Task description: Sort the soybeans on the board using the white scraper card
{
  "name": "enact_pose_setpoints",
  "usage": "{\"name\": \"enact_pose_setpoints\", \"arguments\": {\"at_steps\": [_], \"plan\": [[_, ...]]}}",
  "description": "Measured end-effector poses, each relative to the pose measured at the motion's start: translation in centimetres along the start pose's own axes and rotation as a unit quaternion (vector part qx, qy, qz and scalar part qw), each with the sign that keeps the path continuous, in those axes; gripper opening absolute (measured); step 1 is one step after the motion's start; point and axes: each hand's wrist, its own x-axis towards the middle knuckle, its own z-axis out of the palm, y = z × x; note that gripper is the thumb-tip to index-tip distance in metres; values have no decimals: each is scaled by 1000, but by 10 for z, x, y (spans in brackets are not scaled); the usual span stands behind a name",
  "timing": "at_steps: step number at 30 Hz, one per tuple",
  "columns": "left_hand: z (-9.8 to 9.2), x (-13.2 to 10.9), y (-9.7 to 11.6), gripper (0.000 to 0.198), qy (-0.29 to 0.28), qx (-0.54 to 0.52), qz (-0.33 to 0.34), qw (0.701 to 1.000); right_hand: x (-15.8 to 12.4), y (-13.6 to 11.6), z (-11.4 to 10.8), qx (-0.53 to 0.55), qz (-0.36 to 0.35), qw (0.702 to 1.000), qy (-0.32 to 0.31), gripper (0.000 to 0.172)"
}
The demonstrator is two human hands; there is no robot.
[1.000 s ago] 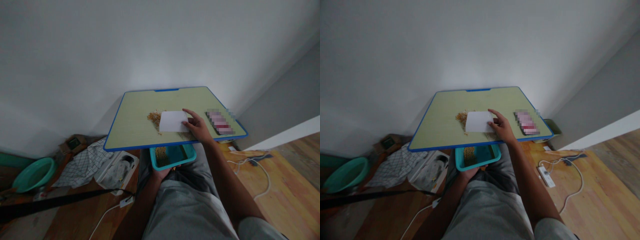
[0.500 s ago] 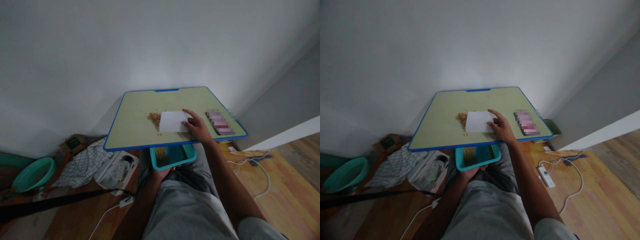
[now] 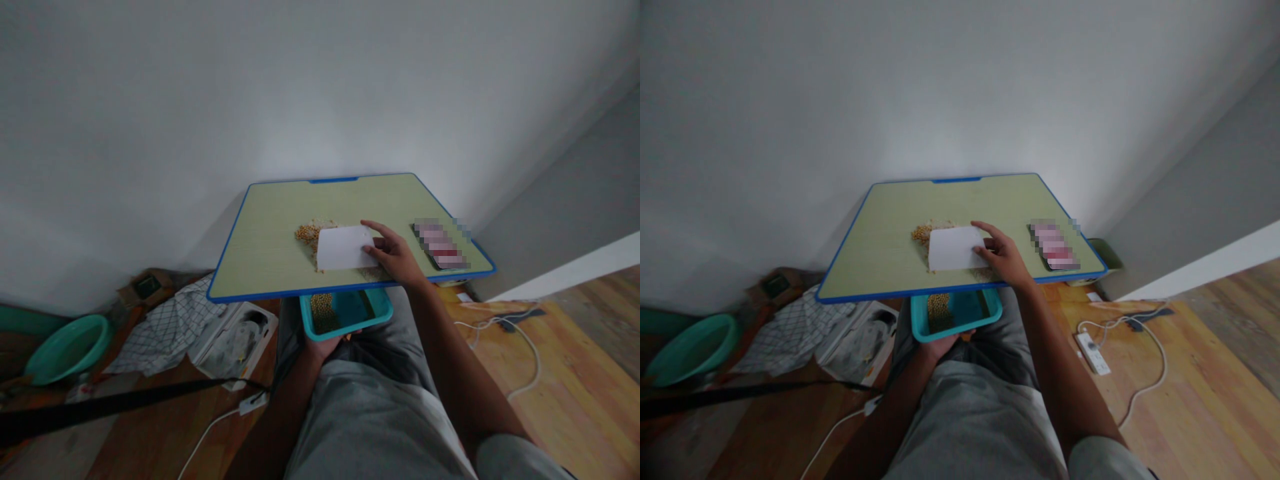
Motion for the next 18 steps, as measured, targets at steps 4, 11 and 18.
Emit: {"name": "enact_pose_setpoints", "arguments": {"at_steps": [4,11,18], "plan": [[0,-1,0,56,18,0,7,1000,-1,-2,0,7,10,1000,-5,77],[-1,1,-2,54,18,16,12,1000,0,2,-1,5,-3,1000,-14,73],[-4,3,-3,52,24,33,11,999,1,7,-4,2,-20,1000,-15,71]]}}
